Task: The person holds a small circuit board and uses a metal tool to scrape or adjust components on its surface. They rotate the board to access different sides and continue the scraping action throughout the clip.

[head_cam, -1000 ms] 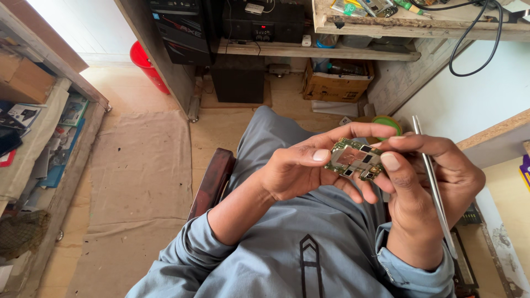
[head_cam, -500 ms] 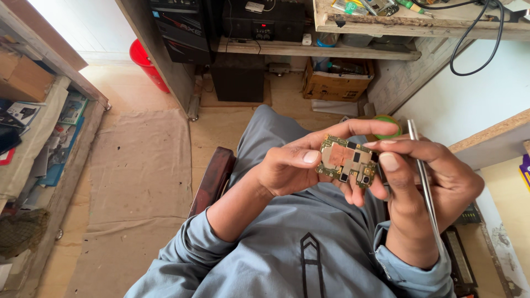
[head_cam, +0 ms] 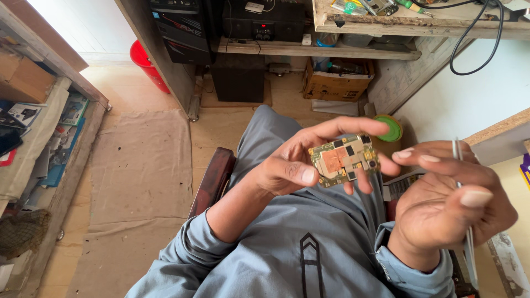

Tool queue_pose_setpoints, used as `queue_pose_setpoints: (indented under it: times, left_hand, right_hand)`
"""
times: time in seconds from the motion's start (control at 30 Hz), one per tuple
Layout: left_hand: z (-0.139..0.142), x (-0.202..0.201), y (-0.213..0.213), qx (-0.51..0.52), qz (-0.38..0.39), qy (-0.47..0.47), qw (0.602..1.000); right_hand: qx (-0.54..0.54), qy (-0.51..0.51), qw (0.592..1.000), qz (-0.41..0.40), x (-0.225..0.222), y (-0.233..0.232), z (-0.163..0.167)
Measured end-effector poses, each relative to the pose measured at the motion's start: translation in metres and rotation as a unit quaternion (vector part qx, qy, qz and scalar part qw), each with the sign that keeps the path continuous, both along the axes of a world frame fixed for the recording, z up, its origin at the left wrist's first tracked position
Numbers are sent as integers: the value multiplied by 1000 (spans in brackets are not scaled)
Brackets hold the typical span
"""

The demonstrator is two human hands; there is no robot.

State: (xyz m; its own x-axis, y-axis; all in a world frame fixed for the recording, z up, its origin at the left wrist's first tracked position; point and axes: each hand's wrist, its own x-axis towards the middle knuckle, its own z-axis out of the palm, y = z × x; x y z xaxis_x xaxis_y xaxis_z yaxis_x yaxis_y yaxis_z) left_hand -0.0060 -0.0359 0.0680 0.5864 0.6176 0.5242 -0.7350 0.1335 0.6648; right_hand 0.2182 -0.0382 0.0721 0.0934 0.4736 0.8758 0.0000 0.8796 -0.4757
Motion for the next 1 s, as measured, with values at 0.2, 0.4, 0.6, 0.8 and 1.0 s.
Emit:
queue_pose_setpoints:
  times: [0.2, 0.4, 0.6, 0.8, 1.0]
  left_hand:
    - [4, 1, 0, 3, 8, -8, 1000]
    - [4, 0, -3, -1, 7, -1, 1000]
    - [2, 2, -3, 7, 66, 9, 998]
    - [-1, 6, -5, 64, 167, -5, 984]
    - [-3, 8, -6, 117, 261, 11, 958]
  right_hand:
    - [47, 16, 998, -43, 0, 6, -4]
    - [62, 5, 996, -61, 4, 10, -10]
    - [50, 38, 997, -39, 3, 7, -11]
    - [6, 72, 996, -56, -18, -6, -1]
    - [-194, -93, 973, 88, -9, -12, 20]
